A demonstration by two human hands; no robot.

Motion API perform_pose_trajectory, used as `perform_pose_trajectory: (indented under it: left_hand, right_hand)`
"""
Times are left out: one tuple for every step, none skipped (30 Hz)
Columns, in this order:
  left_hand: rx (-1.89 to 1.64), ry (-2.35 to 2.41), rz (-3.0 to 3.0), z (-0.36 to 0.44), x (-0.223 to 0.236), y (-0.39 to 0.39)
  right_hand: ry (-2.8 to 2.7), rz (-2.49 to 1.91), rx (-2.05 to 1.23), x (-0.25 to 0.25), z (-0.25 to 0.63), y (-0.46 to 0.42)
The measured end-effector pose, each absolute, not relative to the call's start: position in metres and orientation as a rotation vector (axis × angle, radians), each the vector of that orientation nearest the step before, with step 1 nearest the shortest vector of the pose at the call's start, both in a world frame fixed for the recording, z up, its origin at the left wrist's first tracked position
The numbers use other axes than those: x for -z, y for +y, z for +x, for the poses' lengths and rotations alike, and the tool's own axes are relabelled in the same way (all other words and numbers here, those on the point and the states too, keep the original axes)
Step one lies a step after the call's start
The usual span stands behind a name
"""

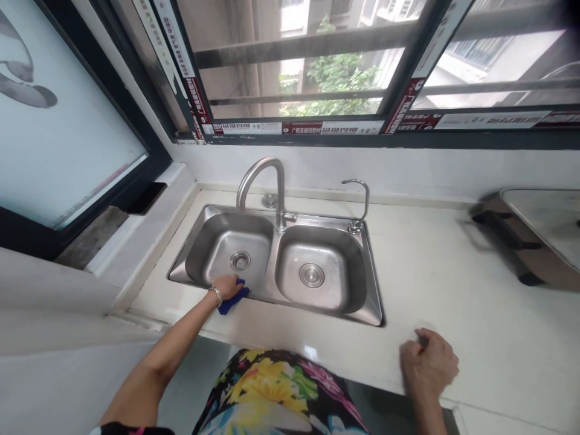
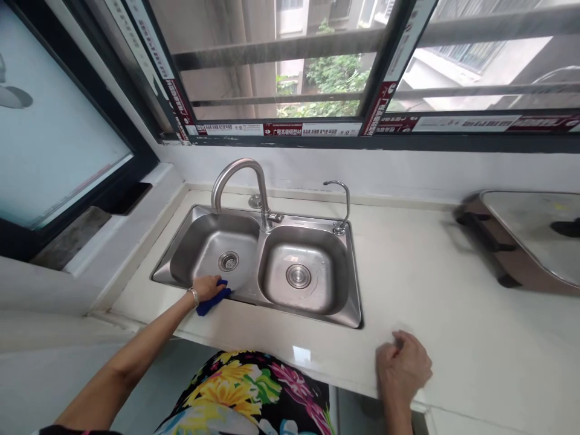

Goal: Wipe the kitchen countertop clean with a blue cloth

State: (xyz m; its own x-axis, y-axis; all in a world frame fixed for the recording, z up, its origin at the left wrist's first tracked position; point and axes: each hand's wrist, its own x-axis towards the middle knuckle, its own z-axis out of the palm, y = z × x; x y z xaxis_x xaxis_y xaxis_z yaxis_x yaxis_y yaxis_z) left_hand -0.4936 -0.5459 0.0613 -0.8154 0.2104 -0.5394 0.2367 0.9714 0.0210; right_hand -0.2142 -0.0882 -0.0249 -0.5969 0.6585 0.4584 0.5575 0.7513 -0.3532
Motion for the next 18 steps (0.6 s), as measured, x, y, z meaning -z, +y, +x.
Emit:
perform_pose_trajectory:
  left_hand:
    - [0.035,2.548,0.355,-0.492,-0.059,-0.539]
    - [0.004,2.544,0.392,-0.489,-0.055,-0.529]
    - [-0.027,2.544,0.424,-0.486,-0.05,-0.519]
    - [-0.058,2.545,0.449,-0.483,-0.045,-0.507]
    - [-0.092,2.546,0.47,-0.48,-0.039,-0.496]
    - [-0.131,2.544,0.49,-0.477,-0.034,-0.484]
    - [-0.172,2.536,0.509,-0.475,-0.029,-0.474]
    - [-0.216,2.525,0.527,-0.473,-0.025,-0.464]
    - [-0.263,2.513,0.543,-0.472,-0.022,-0.455]
    - [-0.311,2.503,0.557,-0.471,-0.02,-0.448]
    - [-0.362,2.493,0.571,-0.47,-0.018,-0.441]
    - [-0.418,2.48,0.587,-0.47,-0.017,-0.435]
    - [-0.482,2.464,0.607,-0.469,-0.018,-0.43]
    - [-0.554,2.445,0.631,-0.469,-0.019,-0.425]
    - [-0.634,2.42,0.656,-0.468,-0.021,-0.42]
    - [-0.724,2.392,0.681,-0.467,-0.023,-0.416]
    - [-0.821,2.362,0.699,-0.466,-0.026,-0.412]
    - [-0.923,2.33,0.708,-0.464,-0.029,-0.409]
  right_hand:
    - [-2.378,-0.912,-0.232,0.025,-0.214,-0.088]
    - [-2.38,-0.909,-0.235,0.025,-0.215,-0.088]
    - [-2.38,-0.903,-0.237,0.024,-0.215,-0.088]
    - [-2.375,-0.898,-0.236,0.024,-0.215,-0.088]
    - [-2.374,-0.893,-0.234,0.024,-0.215,-0.089]
    - [-2.373,-0.893,-0.231,0.024,-0.215,-0.089]
    - [-2.376,-0.896,-0.227,0.023,-0.215,-0.089]
    - [-2.38,-0.9,-0.225,0.024,-0.215,-0.089]
    - [-2.384,-0.898,-0.227,0.024,-0.216,-0.089]
    - [-2.385,-0.892,-0.231,0.025,-0.216,-0.089]
    - [-2.384,-0.88,-0.234,0.025,-0.216,-0.088]
    - [-2.38,-0.869,-0.235,0.026,-0.216,-0.088]
    - [-2.375,-0.862,-0.233,0.026,-0.217,-0.088]
    - [-2.369,-0.86,-0.231,0.027,-0.217,-0.089]
    - [-2.364,-0.865,-0.229,0.027,-0.218,-0.09]
    - [-2.359,-0.872,-0.231,0.027,-0.218,-0.091]
    - [-2.353,-0.879,-0.235,0.027,-0.219,-0.092]
    - [-2.349,-0.879,-0.241,0.027,-0.22,-0.093]
